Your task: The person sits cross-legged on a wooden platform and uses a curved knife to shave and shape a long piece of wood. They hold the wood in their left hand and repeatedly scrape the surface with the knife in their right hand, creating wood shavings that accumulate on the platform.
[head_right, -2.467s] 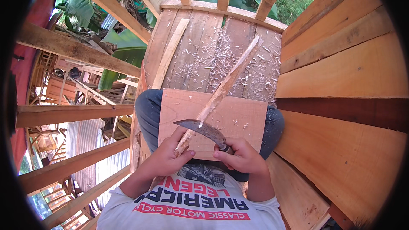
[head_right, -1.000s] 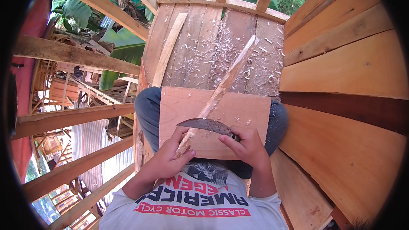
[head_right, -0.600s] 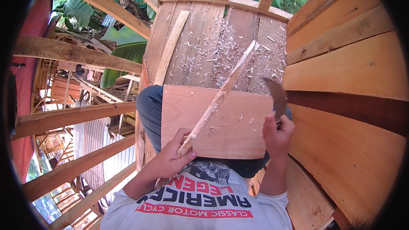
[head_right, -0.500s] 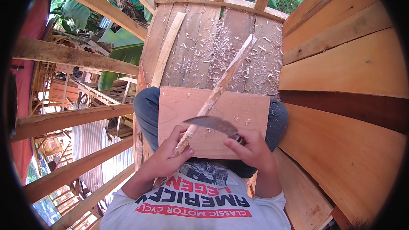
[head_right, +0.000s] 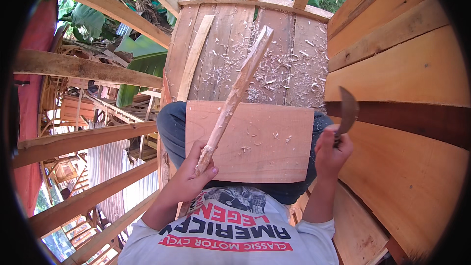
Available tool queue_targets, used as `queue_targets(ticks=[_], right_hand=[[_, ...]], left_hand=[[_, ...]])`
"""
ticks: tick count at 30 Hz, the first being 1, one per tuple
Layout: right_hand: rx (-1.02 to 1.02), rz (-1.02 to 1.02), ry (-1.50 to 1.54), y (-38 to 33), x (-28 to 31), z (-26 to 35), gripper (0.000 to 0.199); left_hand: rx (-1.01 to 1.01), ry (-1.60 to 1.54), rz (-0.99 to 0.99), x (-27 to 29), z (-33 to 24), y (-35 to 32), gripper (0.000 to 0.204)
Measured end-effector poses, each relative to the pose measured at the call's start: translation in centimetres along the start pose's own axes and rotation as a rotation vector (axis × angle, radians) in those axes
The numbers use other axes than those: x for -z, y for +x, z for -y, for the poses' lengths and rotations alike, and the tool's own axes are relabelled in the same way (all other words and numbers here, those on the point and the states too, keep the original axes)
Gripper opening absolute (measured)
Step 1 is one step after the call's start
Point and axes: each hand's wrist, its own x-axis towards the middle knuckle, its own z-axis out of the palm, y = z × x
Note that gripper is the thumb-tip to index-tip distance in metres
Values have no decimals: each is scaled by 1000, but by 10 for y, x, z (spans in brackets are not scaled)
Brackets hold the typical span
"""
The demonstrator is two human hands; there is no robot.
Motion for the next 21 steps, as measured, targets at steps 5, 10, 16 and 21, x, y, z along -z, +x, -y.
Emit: queue_targets(ticks=[5, 10, 16, 21], right_hand=[[29, 509, -296, -34, -43, 10, 25], [-15, 609, -221, -57, -67, 9, 23], [142, 553, -266, -52, -58, 1, 26], [264, 537, -376, -45, -56, 0, 32]], left_hand=[[-75, 98, -6, -5, -23, 10, 47], [-301, 264, -95, -9, -13, 18, 51], [-218, 223, -218, -7, -27, 11, 57], [-288, 176, -291, -7, -27, 9, 58]])
